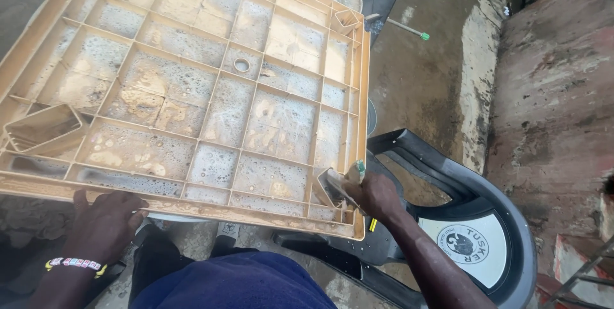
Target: The person cleans the underside of a plastic table using a brush and a small scraping tool while it is propped up.
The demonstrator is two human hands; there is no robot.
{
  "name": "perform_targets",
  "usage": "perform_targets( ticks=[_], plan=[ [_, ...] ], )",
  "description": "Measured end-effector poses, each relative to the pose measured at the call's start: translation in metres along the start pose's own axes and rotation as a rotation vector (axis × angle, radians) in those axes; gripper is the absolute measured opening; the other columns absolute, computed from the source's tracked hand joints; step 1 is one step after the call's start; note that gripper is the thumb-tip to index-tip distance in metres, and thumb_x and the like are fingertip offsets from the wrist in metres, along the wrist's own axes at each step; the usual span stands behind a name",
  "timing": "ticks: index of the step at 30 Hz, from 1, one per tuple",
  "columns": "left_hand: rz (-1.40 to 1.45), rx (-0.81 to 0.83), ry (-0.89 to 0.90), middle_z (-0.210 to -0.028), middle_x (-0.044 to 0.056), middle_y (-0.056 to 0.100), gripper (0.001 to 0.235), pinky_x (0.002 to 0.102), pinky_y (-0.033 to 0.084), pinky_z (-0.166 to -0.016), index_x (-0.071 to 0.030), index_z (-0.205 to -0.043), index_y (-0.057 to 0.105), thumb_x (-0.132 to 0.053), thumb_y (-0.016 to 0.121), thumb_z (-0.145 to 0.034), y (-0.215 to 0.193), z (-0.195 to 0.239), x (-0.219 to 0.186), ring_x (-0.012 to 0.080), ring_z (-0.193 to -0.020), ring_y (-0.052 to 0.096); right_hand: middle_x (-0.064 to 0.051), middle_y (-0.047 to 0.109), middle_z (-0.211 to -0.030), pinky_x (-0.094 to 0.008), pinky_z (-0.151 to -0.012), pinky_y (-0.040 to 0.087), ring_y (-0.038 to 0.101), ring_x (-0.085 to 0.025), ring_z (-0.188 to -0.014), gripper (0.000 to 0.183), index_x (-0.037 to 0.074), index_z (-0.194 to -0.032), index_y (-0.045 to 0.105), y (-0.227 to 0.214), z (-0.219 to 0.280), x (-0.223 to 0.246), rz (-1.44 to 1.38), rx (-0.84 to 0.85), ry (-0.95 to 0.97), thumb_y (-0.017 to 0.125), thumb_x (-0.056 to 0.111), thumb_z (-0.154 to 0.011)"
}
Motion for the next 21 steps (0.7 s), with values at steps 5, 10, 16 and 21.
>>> perform_targets(
  ticks=[5, 10, 16, 21],
  plan=[
    [0.074, -0.026, 0.006, -0.132, -0.017, 0.071, 0.03, 0.064, 0.011, -0.139, -0.043, -0.12, 0.074, -0.046, 0.05, -0.103, 0.006, -0.002, 0.001, 0.012, -0.133, 0.062, -0.003, 0.08, -0.09, -0.03, -0.063, 0.051, 0.072, -0.016, -0.072, 0.038, 0.02, -0.107, 0.08, -0.031, -0.009, 0.014, 0.138, 0.077, -0.141, 0.06, 0.05, -0.098],
    [0.051, 0.033, -0.011, -0.136, -0.019, 0.069, 0.034, 0.061, 0.01, -0.14, -0.044, -0.125, 0.072, -0.047, 0.046, -0.104, -0.001, -0.002, 0.0, 0.0098, -0.136, 0.06, -0.005, 0.079, -0.096, -0.034, -0.07, 0.052, 0.072, -0.02, -0.081, 0.027, 0.019, -0.105, 0.08, -0.025, -0.025, 0.015, 0.026, 0.2, -0.372, 0.066, 0.041, -0.101],
    [0.057, 0.055, -0.052, -0.136, -0.022, 0.069, 0.033, 0.059, 0.005, -0.142, -0.047, -0.122, 0.073, -0.048, 0.047, -0.102, 0.002, -0.007, 0.001, 0.0062, -0.139, 0.059, 0.003, 0.065, -0.079, -0.024, -0.051, 0.053, 0.059, -0.011, -0.061, 0.042, 0.017, -0.111, 0.064, 0.002, -0.01, 0.016, 0.331, 0.108, -0.334, 0.039, 0.051, -0.113],
    [0.061, 0.039, -0.017, -0.133, -0.018, 0.07, 0.034, 0.061, 0.011, -0.139, -0.044, -0.122, 0.073, -0.045, 0.047, -0.1, 0.003, -0.006, 0.002, 0.0097, -0.134, 0.062, 0.005, 0.079, -0.074, -0.021, -0.054, 0.048, 0.069, -0.007, -0.057, 0.046, 0.033, -0.09, 0.087, -0.054, 0.019, 0.036, 0.253, 0.094, -0.137, 0.052, 0.059, -0.101]
  ],
)
Point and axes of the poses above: each hand's wrist, its own z-axis away from the middle knuckle, its own y-axis out of the palm, x = y × z, the point moved 2 cm from there along -z, towards the middle knuckle
